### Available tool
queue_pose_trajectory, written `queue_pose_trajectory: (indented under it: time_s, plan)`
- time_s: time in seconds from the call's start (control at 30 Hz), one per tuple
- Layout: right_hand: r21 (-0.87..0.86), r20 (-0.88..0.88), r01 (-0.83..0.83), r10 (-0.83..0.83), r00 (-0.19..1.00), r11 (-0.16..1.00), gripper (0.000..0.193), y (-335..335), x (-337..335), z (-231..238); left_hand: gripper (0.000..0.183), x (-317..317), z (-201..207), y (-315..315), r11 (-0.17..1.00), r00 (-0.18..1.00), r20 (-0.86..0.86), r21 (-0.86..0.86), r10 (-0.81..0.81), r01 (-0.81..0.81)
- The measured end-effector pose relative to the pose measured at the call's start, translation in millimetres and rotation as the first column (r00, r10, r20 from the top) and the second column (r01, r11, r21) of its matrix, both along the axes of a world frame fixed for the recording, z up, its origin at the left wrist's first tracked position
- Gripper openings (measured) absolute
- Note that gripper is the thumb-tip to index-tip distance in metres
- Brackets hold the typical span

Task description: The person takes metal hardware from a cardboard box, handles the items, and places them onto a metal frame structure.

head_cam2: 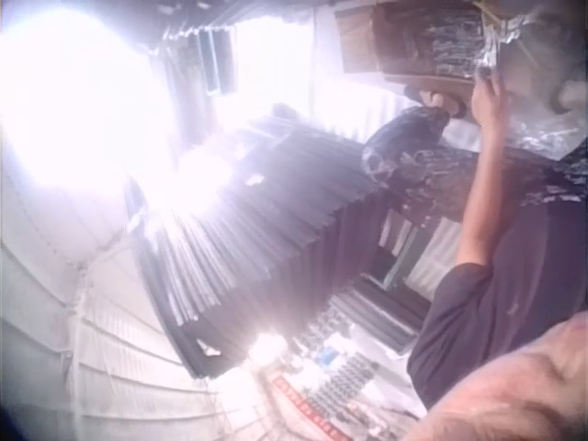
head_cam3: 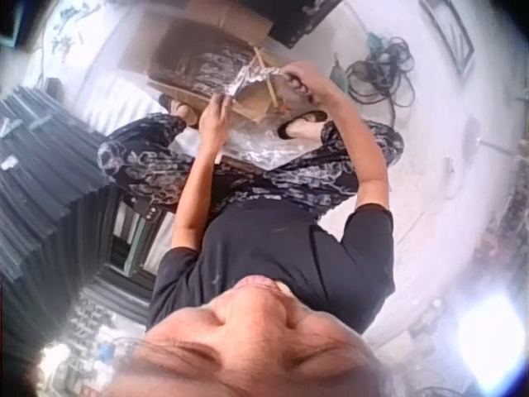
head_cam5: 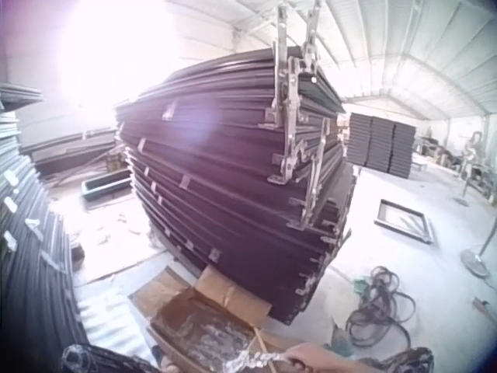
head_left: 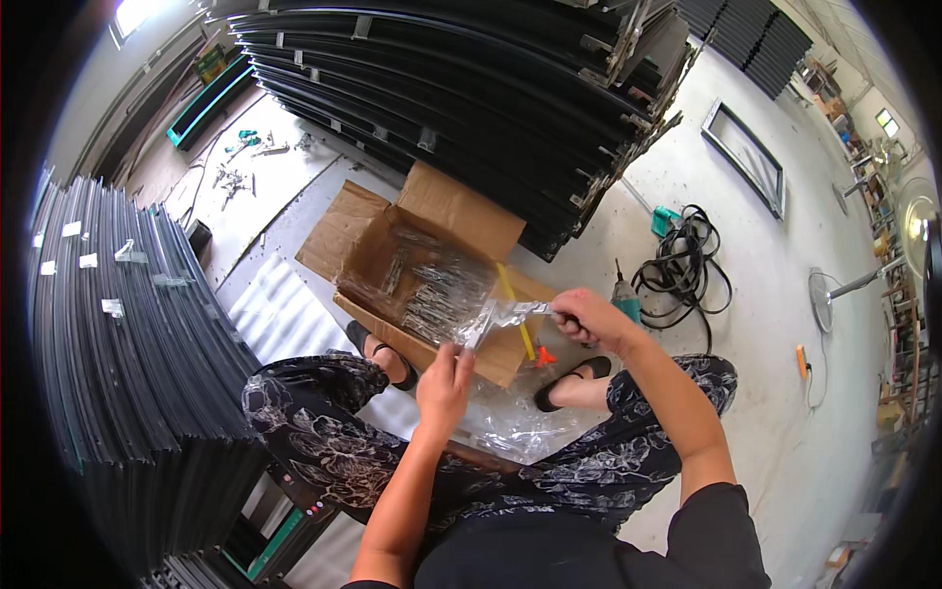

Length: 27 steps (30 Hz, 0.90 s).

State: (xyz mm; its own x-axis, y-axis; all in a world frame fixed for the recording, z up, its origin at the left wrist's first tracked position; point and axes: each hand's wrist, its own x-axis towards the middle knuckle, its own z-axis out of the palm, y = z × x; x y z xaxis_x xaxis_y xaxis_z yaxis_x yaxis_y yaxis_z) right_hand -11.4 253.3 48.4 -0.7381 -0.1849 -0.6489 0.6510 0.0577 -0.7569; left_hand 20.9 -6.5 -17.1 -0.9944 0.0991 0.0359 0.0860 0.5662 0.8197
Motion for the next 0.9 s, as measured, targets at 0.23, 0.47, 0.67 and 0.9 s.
queue_pose_trajectory:
  time_s: [0.23,0.47,0.67,0.9]
  plan:
    - [-0.366,0.017,-0.204,0.226,0.974,0.908,0.028,30.9,-20.0,11.0,0.058,0.1,67.6,-26.4,0.892,0.880,-0.169,-0.176,-0.444,0.416]
    - [-0.605,0.034,-0.296,0.396,0.918,0.739,0.032,-3.9,-30.9,8.7,0.055,-24.2,90.3,-23.4,0.940,0.798,-0.496,-0.175,-0.342,0.294]
    - [-0.584,0.326,0.016,0.217,0.920,0.811,0.032,-31.1,-6.7,-28.0,0.032,-46.0,77.7,-68.4,0.894,0.896,-0.245,-0.356,-0.371,0.273]
    - [-0.261,0.676,0.349,-0.087,0.731,0.900,0.022,-78.9,13.5,-96.6,0.019,-69.2,86.7,-131.2,0.862,0.990,-0.073,-0.503,-0.121,0.068]
